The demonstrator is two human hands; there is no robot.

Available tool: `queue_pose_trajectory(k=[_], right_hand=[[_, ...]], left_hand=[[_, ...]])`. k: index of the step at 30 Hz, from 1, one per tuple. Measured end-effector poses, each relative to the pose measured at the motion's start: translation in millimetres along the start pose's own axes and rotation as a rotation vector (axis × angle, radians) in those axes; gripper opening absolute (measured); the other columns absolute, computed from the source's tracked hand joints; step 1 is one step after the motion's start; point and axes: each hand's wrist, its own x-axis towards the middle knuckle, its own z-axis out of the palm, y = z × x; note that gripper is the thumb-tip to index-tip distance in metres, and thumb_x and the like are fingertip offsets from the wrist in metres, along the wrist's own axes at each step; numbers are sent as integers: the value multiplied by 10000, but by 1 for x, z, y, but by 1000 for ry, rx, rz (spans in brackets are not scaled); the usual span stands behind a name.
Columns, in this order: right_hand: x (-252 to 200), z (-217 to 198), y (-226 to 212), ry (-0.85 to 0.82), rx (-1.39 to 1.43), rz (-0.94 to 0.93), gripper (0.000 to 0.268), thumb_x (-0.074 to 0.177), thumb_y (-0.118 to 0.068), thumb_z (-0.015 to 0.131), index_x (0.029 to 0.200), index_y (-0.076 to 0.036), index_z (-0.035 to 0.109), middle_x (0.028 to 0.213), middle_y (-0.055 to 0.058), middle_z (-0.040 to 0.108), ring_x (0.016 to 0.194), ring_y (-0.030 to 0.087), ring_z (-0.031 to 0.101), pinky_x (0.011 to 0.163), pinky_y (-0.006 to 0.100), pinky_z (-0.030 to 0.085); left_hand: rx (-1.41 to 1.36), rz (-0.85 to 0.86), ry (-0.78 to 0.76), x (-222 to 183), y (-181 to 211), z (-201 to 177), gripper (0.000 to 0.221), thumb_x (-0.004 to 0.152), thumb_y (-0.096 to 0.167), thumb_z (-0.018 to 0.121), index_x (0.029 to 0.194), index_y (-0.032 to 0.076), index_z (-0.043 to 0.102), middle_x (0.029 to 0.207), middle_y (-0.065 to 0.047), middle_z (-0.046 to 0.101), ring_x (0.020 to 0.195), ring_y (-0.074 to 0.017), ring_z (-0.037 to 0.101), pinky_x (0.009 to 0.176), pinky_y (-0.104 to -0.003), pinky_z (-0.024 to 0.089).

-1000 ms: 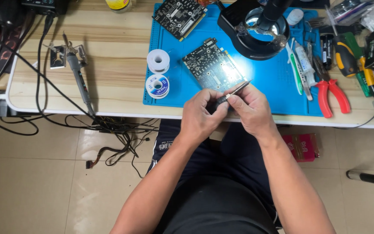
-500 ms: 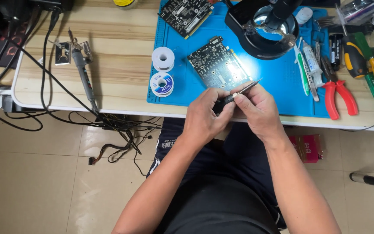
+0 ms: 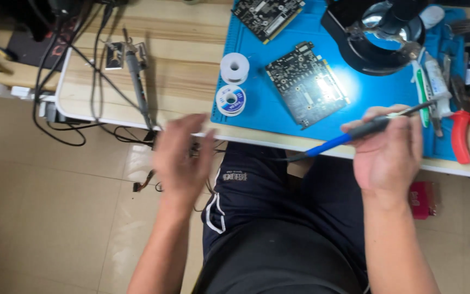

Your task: Soldering and repairing components on a circuit board using various tools like a soldering iron, pliers, and a screwdriver under a magnifier.

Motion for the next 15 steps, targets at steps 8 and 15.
queue_pose_trajectory(k=[8,15], right_hand=[[-42,30,-11,-103,-16,18,299,1181,-418,640,1334,-175,559,1243,165,643,1045,340,735,972,552,731],[-71,47,-45,23,-90,-81,239,1233,-388,583,1398,-214,587,1169,109,638,1117,242,683,909,500,720]], left_hand=[[-17,-321,-67,-31,-45,-45,115,1117,67,672,1146,19,772,1042,-123,747,909,-229,676,738,-341,575],[-28,-230,-503,-108,-75,10,313,976,102,730,1283,74,787,1212,-79,790,1161,-298,727,971,-439,600]])
